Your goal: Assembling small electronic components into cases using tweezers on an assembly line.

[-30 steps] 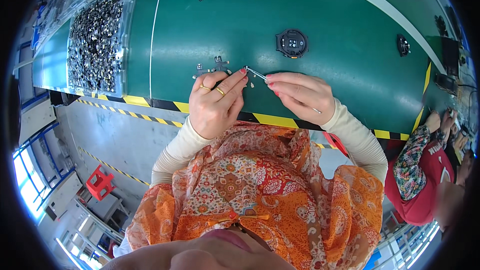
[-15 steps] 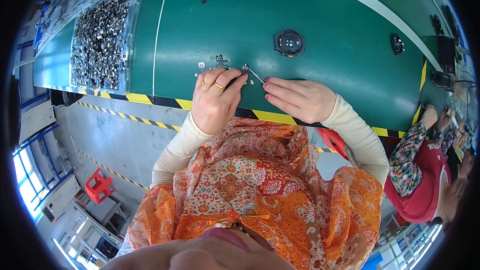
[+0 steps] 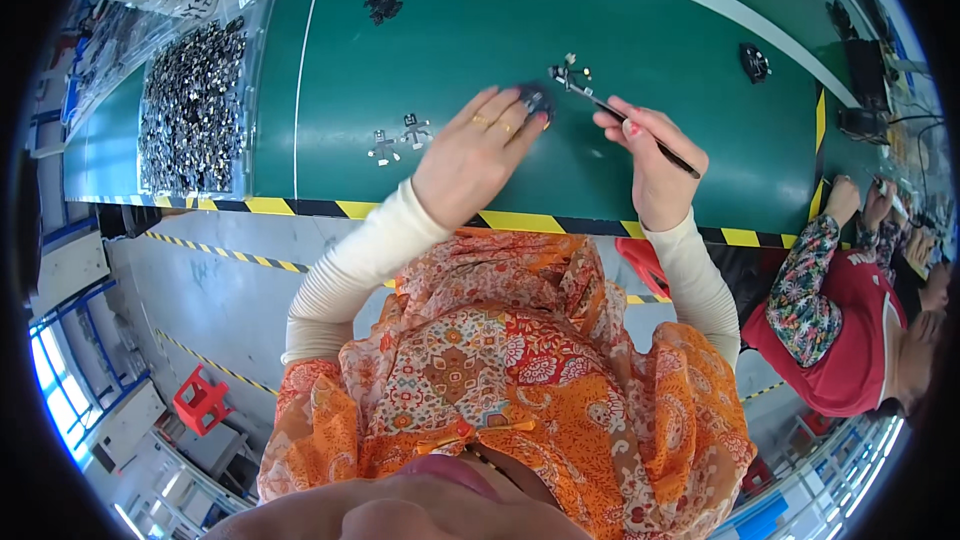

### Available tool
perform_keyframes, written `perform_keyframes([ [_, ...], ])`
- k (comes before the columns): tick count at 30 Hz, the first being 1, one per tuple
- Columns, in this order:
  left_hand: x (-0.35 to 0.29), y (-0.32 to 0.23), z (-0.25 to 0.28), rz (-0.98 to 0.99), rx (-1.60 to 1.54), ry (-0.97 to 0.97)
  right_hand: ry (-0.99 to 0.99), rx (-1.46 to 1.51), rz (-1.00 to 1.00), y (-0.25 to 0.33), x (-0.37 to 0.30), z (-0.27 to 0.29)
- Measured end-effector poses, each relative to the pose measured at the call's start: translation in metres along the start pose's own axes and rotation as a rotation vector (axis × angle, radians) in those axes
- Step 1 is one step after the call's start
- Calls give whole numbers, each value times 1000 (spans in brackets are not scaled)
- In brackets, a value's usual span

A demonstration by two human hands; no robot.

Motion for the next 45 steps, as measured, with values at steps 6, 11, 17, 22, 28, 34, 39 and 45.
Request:
perform_keyframes([
  [6, -32, -22, 29, 46, -48, 27, -71, 123, -203, -7, -29, -4],
  [11, -41, -28, 23, 66, -105, 74, -33, 144, -262, -13, -33, -10],
  [17, -49, -33, 13, 171, -226, -100, -76, 171, -272, -13, -35, -15],
  [22, -48, -35, 11, 146, -167, -105, -79, 171, -280, -11, -35, -21],
  [28, -46, -34, 3, 189, -202, -247, -84, 128, -267, -12, -38, -26],
  [34, -46, -33, 0, 186, -192, -247, -59, 98, -259, -14, -37, -27],
  [39, -46, -33, -1, 185, -186, -257, -40, 62, -255, -15, -36, -26],
  [45, -46, -34, -1, 185, -181, -259, -64, 120, -302, -12, -32, -24],
])
Point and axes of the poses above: each hand's wrist, its own x-axis towards the middle knuckle, its own z-axis out of the back of the hand, y = z × x, the point moved 1 cm from there along x, towards the middle knuckle, and after that the axes turned 4 degrees about -z, right-handed, at the moved point
